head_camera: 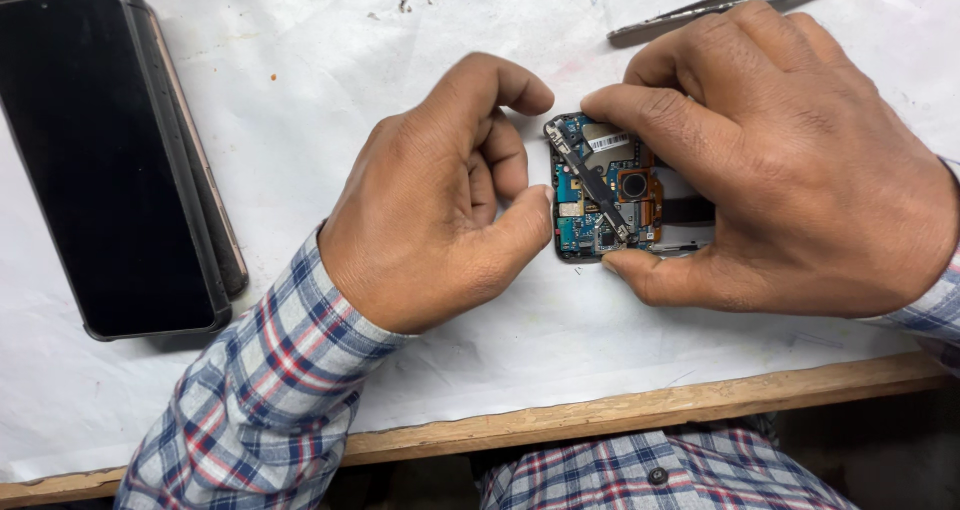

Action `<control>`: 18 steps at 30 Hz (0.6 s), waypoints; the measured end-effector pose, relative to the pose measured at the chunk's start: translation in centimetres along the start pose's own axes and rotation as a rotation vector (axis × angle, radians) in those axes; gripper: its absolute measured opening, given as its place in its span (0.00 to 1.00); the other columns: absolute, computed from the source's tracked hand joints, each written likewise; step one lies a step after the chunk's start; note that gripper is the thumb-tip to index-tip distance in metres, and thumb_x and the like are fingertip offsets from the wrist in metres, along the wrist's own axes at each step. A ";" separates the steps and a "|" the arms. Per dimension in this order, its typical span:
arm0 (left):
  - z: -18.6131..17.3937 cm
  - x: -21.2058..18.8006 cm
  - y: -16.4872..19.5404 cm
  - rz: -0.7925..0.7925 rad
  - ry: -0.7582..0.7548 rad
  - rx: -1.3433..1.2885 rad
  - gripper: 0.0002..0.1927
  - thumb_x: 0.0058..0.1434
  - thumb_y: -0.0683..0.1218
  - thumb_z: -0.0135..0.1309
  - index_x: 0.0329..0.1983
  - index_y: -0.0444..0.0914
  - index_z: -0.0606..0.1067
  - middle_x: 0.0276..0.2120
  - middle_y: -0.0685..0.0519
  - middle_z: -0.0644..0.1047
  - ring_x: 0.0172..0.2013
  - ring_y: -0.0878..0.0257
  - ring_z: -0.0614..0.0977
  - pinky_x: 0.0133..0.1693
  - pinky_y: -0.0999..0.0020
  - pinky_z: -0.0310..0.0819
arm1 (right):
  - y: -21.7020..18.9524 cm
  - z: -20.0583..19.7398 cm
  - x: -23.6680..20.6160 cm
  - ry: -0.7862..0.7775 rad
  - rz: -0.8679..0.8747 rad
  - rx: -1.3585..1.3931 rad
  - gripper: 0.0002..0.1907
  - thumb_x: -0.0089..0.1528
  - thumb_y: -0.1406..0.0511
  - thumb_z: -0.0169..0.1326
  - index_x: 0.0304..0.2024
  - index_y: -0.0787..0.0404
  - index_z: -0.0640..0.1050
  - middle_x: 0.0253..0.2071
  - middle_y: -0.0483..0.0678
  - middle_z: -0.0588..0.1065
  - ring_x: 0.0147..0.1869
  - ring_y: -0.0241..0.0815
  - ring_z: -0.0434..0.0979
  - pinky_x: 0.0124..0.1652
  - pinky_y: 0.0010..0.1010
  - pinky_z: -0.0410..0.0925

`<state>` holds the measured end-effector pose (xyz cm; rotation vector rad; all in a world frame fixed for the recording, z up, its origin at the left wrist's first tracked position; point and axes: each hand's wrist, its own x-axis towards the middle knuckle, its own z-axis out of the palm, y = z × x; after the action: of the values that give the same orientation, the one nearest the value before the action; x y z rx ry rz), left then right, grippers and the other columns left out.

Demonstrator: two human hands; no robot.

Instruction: The person repairs a disassembled smartphone at a workbench. They manipulate the exposed motherboard and flex cables by hand, use tweezers to handle small components, and use a purple precision screwdriver to work on the board inside the phone chassis, repositioning the device as they work.

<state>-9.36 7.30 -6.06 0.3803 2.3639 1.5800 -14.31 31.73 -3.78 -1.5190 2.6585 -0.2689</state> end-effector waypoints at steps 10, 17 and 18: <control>-0.2 0.4 0.3 -0.308 -0.078 -0.374 0.15 0.67 0.48 0.45 0.37 0.33 0.78 0.22 0.53 0.80 0.16 0.73 0.76 0.16 0.78 0.70 | 0.8 -2.1 0.8 0.081 0.039 0.186 0.48 0.37 0.53 0.74 0.54 0.73 0.76 0.48 0.64 0.71 0.50 0.57 0.71 0.43 0.46 0.69; -0.4 0.1 1.3 -0.153 -0.129 -0.565 0.14 0.67 0.46 0.46 0.35 0.33 0.78 0.26 0.52 0.81 0.22 0.74 0.76 0.22 0.77 0.72 | 1.6 -2.4 0.7 0.061 0.065 0.147 0.54 0.38 0.51 0.74 0.56 0.80 0.71 0.49 0.67 0.69 0.52 0.55 0.71 0.43 0.40 0.72; -0.4 0.1 1.4 -0.132 -0.115 -0.541 0.13 0.66 0.46 0.47 0.35 0.33 0.79 0.24 0.53 0.81 0.22 0.75 0.75 0.22 0.77 0.70 | 1.8 -2.4 0.8 0.063 0.049 0.116 0.55 0.38 0.50 0.75 0.56 0.81 0.70 0.48 0.67 0.69 0.51 0.54 0.71 0.42 0.40 0.73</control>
<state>-9.49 7.49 -4.56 0.1841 1.7419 1.9777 -16.57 32.23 -1.70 -1.4331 2.6711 -0.4659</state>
